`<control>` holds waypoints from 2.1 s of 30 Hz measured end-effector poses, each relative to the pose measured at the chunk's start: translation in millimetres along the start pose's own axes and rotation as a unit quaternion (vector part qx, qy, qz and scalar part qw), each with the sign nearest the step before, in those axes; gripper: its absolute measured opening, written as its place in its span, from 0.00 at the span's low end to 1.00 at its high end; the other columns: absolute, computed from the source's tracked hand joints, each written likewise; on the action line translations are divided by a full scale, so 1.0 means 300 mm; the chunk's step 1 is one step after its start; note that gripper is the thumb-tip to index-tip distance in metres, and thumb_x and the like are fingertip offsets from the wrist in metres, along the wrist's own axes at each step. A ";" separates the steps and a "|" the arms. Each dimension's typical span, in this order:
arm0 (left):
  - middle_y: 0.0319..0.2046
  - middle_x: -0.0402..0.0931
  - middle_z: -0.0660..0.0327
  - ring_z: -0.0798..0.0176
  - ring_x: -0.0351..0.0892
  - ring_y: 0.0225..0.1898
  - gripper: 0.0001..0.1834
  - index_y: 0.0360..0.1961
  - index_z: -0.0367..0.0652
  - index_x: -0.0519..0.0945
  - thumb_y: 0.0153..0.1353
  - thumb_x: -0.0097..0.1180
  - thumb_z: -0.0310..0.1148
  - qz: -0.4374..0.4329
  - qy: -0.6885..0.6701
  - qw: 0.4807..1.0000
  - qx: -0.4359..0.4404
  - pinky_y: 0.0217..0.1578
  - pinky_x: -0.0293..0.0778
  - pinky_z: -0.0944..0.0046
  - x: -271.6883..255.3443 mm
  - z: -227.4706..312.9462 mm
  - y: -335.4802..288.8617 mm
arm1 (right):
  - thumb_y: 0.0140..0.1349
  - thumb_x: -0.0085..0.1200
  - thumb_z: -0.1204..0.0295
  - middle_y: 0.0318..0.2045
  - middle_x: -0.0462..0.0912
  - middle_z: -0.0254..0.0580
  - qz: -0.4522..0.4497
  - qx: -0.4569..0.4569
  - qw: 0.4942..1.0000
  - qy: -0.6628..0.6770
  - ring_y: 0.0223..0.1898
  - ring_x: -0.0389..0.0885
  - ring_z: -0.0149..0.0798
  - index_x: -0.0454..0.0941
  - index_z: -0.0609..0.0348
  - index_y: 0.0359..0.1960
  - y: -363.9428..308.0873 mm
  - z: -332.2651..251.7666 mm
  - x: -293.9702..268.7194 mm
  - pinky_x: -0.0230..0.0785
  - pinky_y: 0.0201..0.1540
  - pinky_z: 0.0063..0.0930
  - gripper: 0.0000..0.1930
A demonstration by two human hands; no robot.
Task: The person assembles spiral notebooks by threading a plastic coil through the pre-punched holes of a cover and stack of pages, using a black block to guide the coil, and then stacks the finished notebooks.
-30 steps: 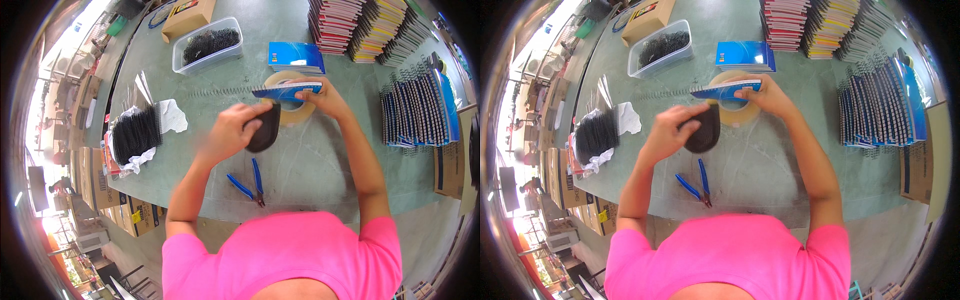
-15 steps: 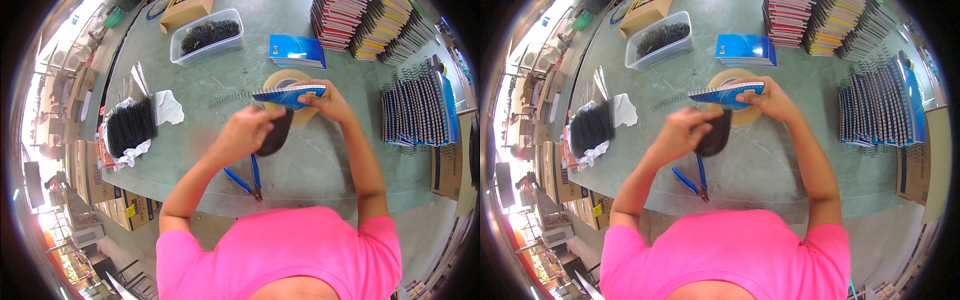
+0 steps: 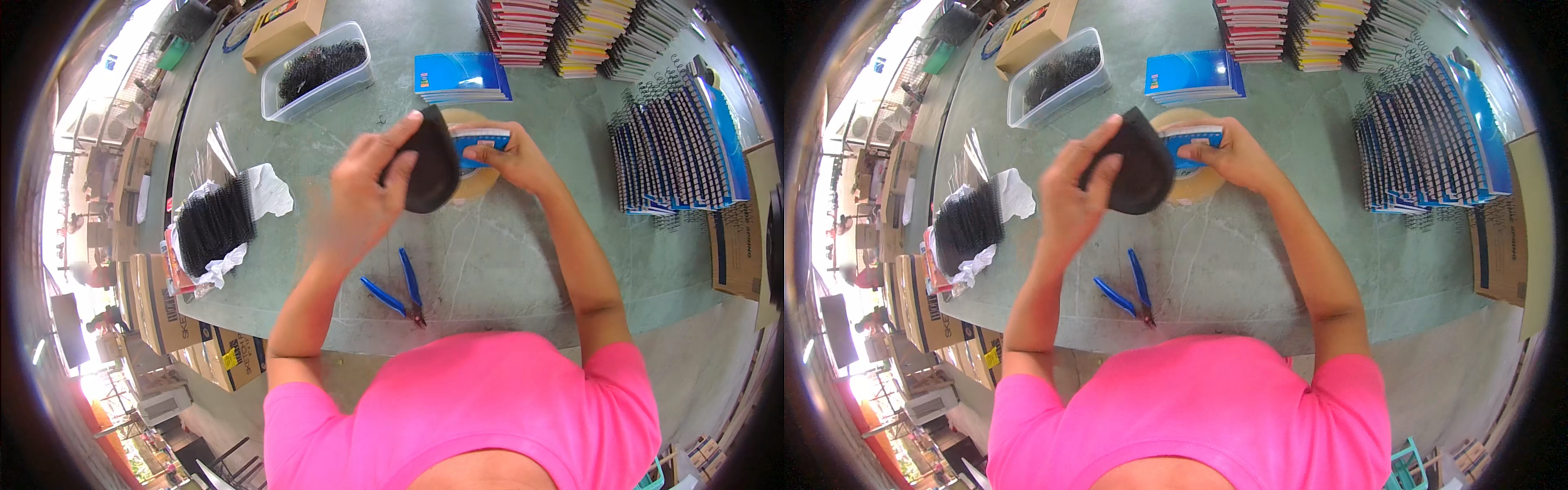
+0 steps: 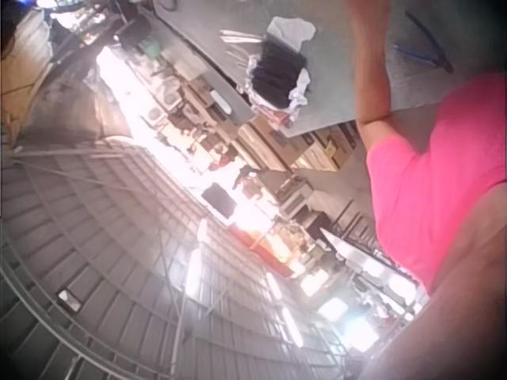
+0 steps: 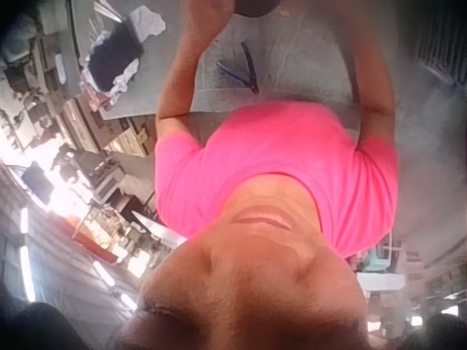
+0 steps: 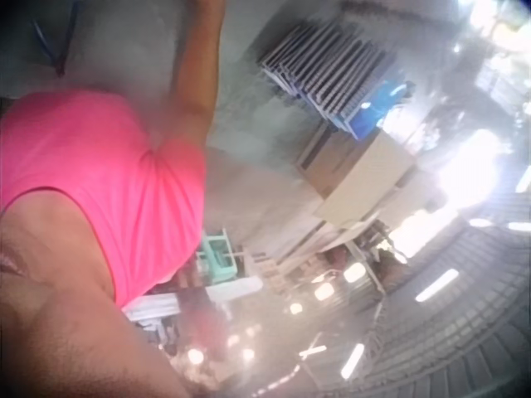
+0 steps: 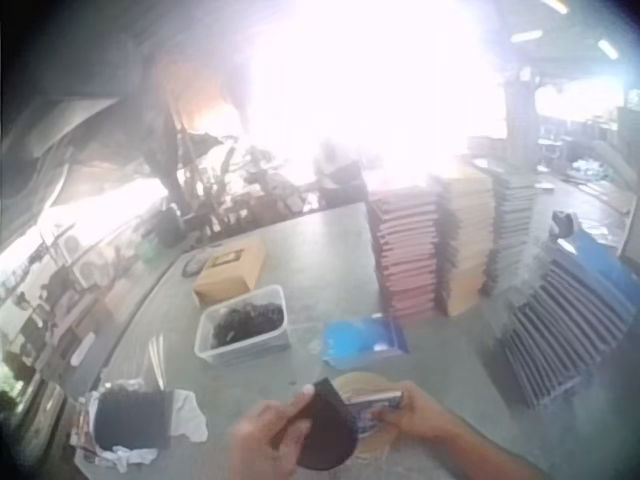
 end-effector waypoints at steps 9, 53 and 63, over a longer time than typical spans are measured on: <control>0.41 0.79 0.56 0.63 0.78 0.41 0.18 0.48 0.44 0.79 0.54 0.55 0.22 -0.188 -0.009 0.978 0.093 0.41 0.72 0.66 0.161 0.038 -0.026 | 0.56 0.58 0.76 0.43 0.80 0.35 -0.018 -0.080 0.997 -0.014 0.43 0.75 0.25 0.74 0.65 0.49 -0.007 -0.037 0.006 0.67 0.49 0.20 0.18; 0.31 0.74 0.54 0.51 0.74 0.34 0.12 0.38 0.38 0.76 0.54 0.58 0.33 -0.089 0.096 0.985 0.110 0.35 0.69 0.56 0.192 0.062 0.112 | 0.60 0.53 0.77 0.26 0.80 0.33 0.118 -0.021 0.984 -0.130 0.25 0.76 0.22 0.79 0.66 0.37 -0.073 -0.051 -0.056 0.70 0.28 0.16 0.06; 0.31 0.77 0.53 0.52 0.76 0.34 0.11 0.39 0.37 0.77 0.55 0.56 0.31 -0.142 -0.047 0.981 0.127 0.35 0.71 0.59 0.249 0.086 0.145 | 0.56 0.54 0.77 0.24 0.82 0.42 0.146 0.005 0.982 -0.119 0.26 0.82 0.28 0.78 0.70 0.33 -0.074 -0.046 -0.074 0.73 0.29 0.20 0.07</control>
Point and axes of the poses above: each hand's wrist, its own y-axis towards the middle knuckle, its own x-axis out of the palm, z = x × y, the point moved 9 cm from there along y, towards the middle knuckle
